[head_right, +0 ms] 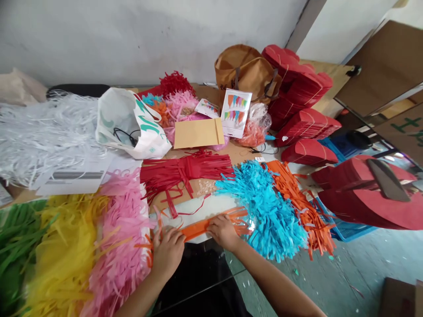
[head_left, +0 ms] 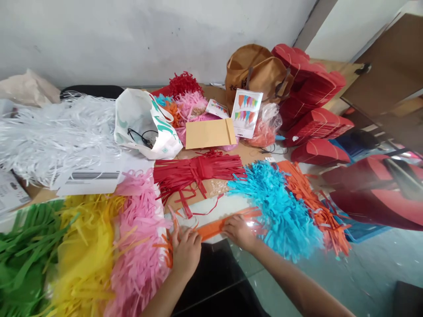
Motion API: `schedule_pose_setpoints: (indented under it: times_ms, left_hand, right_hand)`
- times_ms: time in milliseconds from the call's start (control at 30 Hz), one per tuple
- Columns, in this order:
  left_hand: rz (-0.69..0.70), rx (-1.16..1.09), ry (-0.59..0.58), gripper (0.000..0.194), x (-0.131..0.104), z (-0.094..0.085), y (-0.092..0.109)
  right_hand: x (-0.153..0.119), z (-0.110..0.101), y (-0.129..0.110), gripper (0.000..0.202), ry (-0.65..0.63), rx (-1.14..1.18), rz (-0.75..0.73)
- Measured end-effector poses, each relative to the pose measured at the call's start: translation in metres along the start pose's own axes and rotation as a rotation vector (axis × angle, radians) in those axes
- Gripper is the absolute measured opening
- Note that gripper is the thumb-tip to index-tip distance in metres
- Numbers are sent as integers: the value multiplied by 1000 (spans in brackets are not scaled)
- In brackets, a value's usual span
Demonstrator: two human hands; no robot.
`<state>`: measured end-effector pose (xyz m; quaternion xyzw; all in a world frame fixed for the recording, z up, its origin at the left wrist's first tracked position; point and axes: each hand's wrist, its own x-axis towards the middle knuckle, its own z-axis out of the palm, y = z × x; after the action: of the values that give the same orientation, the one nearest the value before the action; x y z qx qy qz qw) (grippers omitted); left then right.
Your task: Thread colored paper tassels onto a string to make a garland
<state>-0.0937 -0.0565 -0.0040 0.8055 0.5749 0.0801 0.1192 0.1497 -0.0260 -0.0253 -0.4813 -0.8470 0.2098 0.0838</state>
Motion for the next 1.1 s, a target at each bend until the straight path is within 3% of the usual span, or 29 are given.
schedule_pose_setpoints:
  times_ms: [167, 333, 667, 800, 900, 1000, 1100]
  left_hand:
    - [-55, -78, 1, 20, 3, -8, -10]
    - [-129, 4, -53, 33, 18, -9, -10]
    - [-102, 43, -128, 33, 34, -9, -12]
    - [-107, 72, -121, 32, 32, -12, -10]
    - [-116, 101, -88, 23, 32, -14, -5]
    - [-19, 92, -90, 24, 33, -13, -1]
    - [90, 99, -85, 25, 32, -12, 1]
  right_hand:
    - [9, -14, 15, 17, -18, 79, 77]
    - [21, -18, 2, 18, -57, 8, 210]
    - [36, -19, -4, 19, -141, -105, 312]
    - [39, -19, -3, 21, -135, -115, 351]
    - [33, -21, -7, 27, -37, -164, 398]
    - [23, -18, -12, 20, 31, -172, 188]
    - [15, -9, -15, 18, -17, -142, -70]
